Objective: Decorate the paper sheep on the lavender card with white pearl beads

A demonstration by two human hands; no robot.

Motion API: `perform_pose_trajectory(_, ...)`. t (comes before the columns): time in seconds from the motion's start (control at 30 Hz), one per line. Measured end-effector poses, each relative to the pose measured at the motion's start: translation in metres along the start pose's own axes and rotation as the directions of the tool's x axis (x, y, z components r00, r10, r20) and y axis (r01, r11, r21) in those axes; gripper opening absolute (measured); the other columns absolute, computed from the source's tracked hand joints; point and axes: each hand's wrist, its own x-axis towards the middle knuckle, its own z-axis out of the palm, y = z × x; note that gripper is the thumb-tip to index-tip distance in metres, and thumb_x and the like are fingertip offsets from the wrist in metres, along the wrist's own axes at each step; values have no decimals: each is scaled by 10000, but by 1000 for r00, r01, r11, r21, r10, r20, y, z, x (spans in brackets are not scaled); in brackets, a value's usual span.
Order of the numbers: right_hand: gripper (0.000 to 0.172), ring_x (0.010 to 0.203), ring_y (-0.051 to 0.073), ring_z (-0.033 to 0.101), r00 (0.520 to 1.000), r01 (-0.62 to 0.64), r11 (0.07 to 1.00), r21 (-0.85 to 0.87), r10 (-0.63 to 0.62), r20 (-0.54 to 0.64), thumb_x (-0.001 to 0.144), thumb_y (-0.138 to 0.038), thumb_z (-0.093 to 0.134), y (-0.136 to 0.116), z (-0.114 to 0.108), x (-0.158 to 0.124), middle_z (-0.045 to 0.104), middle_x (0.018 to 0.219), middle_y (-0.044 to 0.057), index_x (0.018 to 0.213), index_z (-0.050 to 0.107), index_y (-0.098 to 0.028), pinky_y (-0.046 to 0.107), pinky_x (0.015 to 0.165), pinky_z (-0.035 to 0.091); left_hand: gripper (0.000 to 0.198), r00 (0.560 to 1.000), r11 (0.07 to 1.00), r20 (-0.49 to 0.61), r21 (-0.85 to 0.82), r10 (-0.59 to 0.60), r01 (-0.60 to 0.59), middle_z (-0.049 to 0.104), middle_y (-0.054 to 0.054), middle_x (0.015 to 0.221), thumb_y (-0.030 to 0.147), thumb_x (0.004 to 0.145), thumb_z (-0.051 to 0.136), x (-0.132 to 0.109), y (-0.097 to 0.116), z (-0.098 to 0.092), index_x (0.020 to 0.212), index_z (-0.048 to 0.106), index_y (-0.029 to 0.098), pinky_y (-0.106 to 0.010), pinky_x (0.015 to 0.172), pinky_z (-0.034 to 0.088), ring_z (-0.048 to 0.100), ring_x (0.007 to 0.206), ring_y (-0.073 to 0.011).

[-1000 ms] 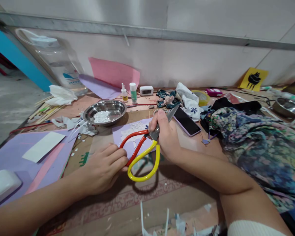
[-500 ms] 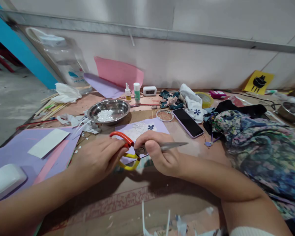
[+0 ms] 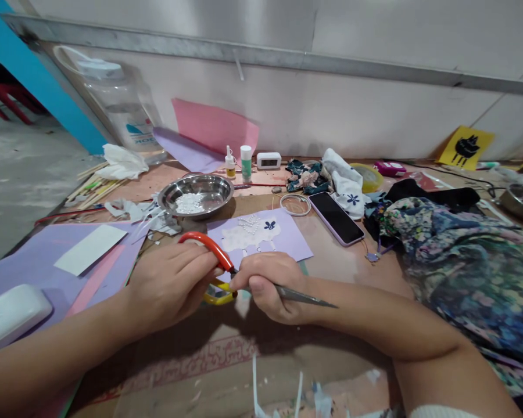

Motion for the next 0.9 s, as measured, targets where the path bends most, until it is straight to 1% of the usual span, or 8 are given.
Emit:
perform_pose_trajectory(0.17,260,526,140,550,1000,12,999,39,-12,17,1027,-250,331,4,2,-1,620,679,2,1006,590,-257,256,512,454,220,998,988,31,-145,-52,56,672,-37,696,120,938,419,0,0,1,865,621,164,-280,570,441,630,643,-167)
perform_pose_trajectory(0.33,318,536,138,570,1000,20,999,41,-19,-25,1044,-280,320,1,0,1,646,688,11,975,630,-256,257,511,453,192,993,979,-9,-168,-122,119,717,-43,781,188,982,477,-1,6,0,900,649,162,-276,608,474,648,683,-164)
perform_pose_trajectory(0.47,372,560,136,577,970,-177,982,69,186,-159,1057,-363,345,-3,-5,-3,663,718,21,914,670,-253,271,535,462,139,992,988,-73,-118,-105,96,733,-61,944,268,980,564,0,-1,-11,1043,645,173,-286,756,527,676,845,-178)
perform_pose_trajectory(0.57,462,515,133,537,877,-358,929,96,370,-307,1039,-497,360,-4,-9,-3,649,709,30,809,673,-247,290,520,463,212,955,956,-110,-137,-274,259,701,-73,997,337,992,541,4,-18,-18,1093,633,174,-264,682,521,643,777,-153)
perform_pose_trajectory(0.6,493,502,134,525,850,-394,913,103,405,-336,1024,-550,366,-5,-10,-2,642,701,33,779,667,-246,296,509,460,273,936,931,-79,-157,-343,329,692,-66,974,369,998,516,5,-25,-19,1151,616,165,-253,606,499,612,694,-138)
perform_pose_trajectory(0.67,540,489,137,510,824,-434,894,113,444,-353,985,-642,379,-6,-13,1,628,680,36,741,657,-248,304,493,456,361,913,884,99,-228,-396,408,684,-28,867,406,1013,439,7,-34,-16,1229,583,156,-251,544,471,562,575,-122)
perform_pose_trajectory(0.73,562,486,144,507,820,-448,886,121,460,-339,953,-695,392,-7,-15,3,617,664,37,724,652,-253,311,483,456,358,892,847,254,-300,-373,439,659,5,733,372,1027,347,6,-39,-10,1114,622,161,-233,522,446,573,559,-123)
perform_pose_trajectory(0.9,453,485,119,497,805,-460,855,240,515,-294,933,-672,482,-3,-14,5,615,736,17,823,647,-265,257,417,425,360,863,814,250,-293,-440,501,617,22,646,340,1024,291,4,-32,0,915,595,179,-228,498,401,556,514,-122)
